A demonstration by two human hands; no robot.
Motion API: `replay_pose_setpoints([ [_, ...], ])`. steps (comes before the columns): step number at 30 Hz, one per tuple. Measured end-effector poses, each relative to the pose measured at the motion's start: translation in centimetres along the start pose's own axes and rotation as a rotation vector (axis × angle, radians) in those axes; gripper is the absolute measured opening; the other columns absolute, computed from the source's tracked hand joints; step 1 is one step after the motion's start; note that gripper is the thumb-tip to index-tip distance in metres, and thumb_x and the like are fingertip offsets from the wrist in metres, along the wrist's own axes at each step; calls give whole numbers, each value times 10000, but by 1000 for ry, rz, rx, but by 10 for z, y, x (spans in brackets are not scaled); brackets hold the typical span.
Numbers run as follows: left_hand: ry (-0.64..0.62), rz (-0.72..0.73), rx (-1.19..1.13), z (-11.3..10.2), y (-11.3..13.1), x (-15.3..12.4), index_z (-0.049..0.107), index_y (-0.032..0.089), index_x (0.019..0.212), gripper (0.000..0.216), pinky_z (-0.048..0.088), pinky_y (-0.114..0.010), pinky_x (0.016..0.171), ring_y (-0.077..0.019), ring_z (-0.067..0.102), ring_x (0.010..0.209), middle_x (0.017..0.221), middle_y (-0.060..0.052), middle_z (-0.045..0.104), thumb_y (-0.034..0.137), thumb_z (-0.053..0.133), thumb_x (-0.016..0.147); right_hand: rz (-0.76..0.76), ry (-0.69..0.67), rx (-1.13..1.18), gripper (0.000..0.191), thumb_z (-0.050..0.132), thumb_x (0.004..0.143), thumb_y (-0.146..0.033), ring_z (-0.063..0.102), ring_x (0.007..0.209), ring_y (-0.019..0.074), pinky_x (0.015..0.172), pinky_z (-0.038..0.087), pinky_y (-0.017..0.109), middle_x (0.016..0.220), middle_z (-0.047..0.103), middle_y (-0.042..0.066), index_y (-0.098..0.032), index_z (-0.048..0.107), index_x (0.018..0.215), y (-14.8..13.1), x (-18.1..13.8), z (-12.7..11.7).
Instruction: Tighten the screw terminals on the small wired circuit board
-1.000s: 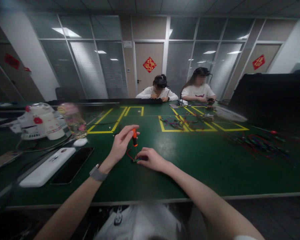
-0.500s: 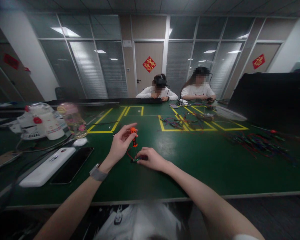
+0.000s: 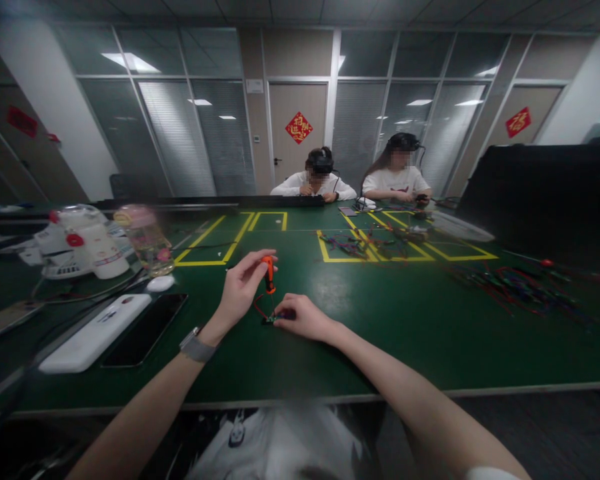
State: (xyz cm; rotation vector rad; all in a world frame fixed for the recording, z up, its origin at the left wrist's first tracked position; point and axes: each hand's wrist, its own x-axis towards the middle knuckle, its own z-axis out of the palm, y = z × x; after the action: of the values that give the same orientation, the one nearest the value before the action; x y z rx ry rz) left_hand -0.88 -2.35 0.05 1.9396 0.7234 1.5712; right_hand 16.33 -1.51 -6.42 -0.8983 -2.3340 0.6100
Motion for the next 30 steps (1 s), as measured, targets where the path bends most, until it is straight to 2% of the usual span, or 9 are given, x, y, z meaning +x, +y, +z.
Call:
replay_pose_setpoints([
  [3,50,43,71,1,0,0,674,212,1049,182,507,-236,744,-141,607,866,968,-41,615,244,587,893,-3,2,-1,117,703,802,-176,593,757,157,699,467,264,850,642,42,-157,725,915,1,0,0],
  [6,60,58,82,2,-1,1,680,215,1004,150,497,-228,740,-140,589,874,961,-36,588,239,620,869,-9,11,6,114,706,796,-173,598,771,159,705,471,263,861,650,42,-163,723,908,1,0,0],
  [9,36,46,56,1,-2,1,674,217,1059,193,497,-239,749,-147,592,893,1000,-50,600,261,551,917,-6,23,18,99,712,789,-173,598,740,153,685,468,258,839,652,39,-158,723,886,2,0,0],
  [13,-13,43,-10,0,-2,0,646,205,1149,273,498,-286,839,-162,616,956,1099,-69,640,256,446,970,0,29,24,86,715,786,-177,586,698,142,655,458,248,799,644,29,-155,721,869,1,0,0],
  [19,61,62,35,0,0,-1,667,195,1086,215,501,-259,785,-151,621,917,1028,-61,653,235,514,940,11,30,31,84,715,781,-175,584,690,138,646,455,242,791,639,29,-147,719,860,0,-1,-1],
  [25,70,87,85,0,0,-1,688,216,1017,156,497,-238,732,-142,597,877,971,-41,595,242,607,887,-5,38,42,68,705,791,-171,593,707,142,660,458,246,812,646,33,-151,716,855,2,-1,0],
  [30,29,63,55,0,1,0,672,218,1097,223,495,-258,789,-157,613,962,1053,-56,635,240,516,940,-20,34,21,77,698,803,-178,591,721,145,669,457,249,818,654,35,-161,723,875,3,-1,0],
])
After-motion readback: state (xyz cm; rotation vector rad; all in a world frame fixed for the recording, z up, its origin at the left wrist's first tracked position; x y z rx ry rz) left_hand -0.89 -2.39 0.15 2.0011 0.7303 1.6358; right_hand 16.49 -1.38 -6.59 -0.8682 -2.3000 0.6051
